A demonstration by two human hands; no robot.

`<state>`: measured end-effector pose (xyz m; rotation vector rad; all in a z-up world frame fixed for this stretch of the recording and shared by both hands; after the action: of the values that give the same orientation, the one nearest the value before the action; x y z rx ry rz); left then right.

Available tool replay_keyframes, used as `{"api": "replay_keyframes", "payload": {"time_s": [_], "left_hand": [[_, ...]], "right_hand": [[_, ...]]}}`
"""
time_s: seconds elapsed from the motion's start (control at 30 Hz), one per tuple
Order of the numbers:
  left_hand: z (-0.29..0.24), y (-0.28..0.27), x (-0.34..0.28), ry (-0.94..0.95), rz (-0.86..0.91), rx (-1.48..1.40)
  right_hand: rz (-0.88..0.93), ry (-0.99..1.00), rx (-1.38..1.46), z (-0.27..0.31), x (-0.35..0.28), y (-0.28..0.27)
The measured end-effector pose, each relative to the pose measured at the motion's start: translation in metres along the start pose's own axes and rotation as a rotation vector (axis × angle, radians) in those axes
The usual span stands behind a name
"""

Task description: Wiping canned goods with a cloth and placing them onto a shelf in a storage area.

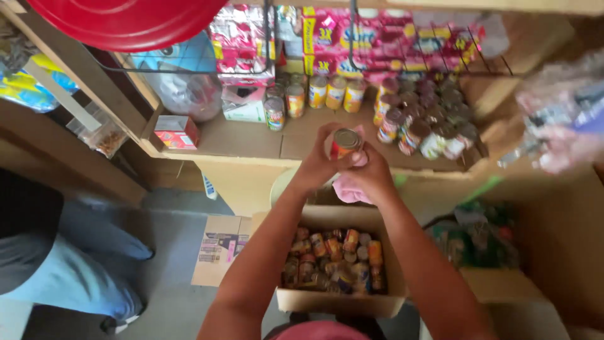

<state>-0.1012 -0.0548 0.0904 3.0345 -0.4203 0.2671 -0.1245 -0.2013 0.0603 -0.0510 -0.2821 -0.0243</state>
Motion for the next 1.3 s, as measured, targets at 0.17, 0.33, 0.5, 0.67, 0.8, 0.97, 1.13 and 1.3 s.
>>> {"api": "replay_keyframes", "payload": {"time_s": [0.17, 0.33, 0.5, 0.67, 0.8, 0.97, 1.13, 1.3], "left_hand": [[0.074, -0.032, 0.047, -0.053, -0.238, 0.252], [0.105, -0.055, 0.070, -0.120, -0.445, 0.347], [0.085, -0.053, 0.060, -0.126, -0.529, 0.378], [0.102, -0.069, 0.092, -0.271, -0.650, 0.462], [0.115, -0.078, 0.116, -0.344, -0.638, 0.386], [0.125, -0.085, 0.124, -0.168, -0.693, 0.476], [0.089, -0.083, 0.132, -0.158, -0.644, 0.523], [0.154, -0.095, 0.125, -0.162, -0.469, 0.466]], "right_hand": [[0.032, -0.238, -0.130, -0.037, 0.071, 0.009], [0.140, -0.239, -0.261, -0.043, 0.093, 0.026], [-0.074, 0.014, -0.174, -0.069, 0.078, 0.018], [-0.159, -0.097, -0.243, -0.073, 0.117, 0.036], [-0.175, -0.059, -0.259, -0.098, 0.156, 0.041], [-0.209, 0.021, -0.089, -0.098, 0.170, 0.053], [-0.179, -0.001, 0.013, -0.125, 0.186, 0.047], [-0.057, 0.043, 0.362, -0.177, 0.181, 0.039]]}}
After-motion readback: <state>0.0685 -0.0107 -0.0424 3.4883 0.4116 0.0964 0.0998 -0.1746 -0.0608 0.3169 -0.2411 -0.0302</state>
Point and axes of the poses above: each hand's wrist, its own x-axis towards the middle knuckle, its own y-axis out of the palm, z = x × y, the point moved 6 cm from there along x, towards the middle knuckle, and after that the axes turned 15 degrees about -y, right-handed, at the moved point
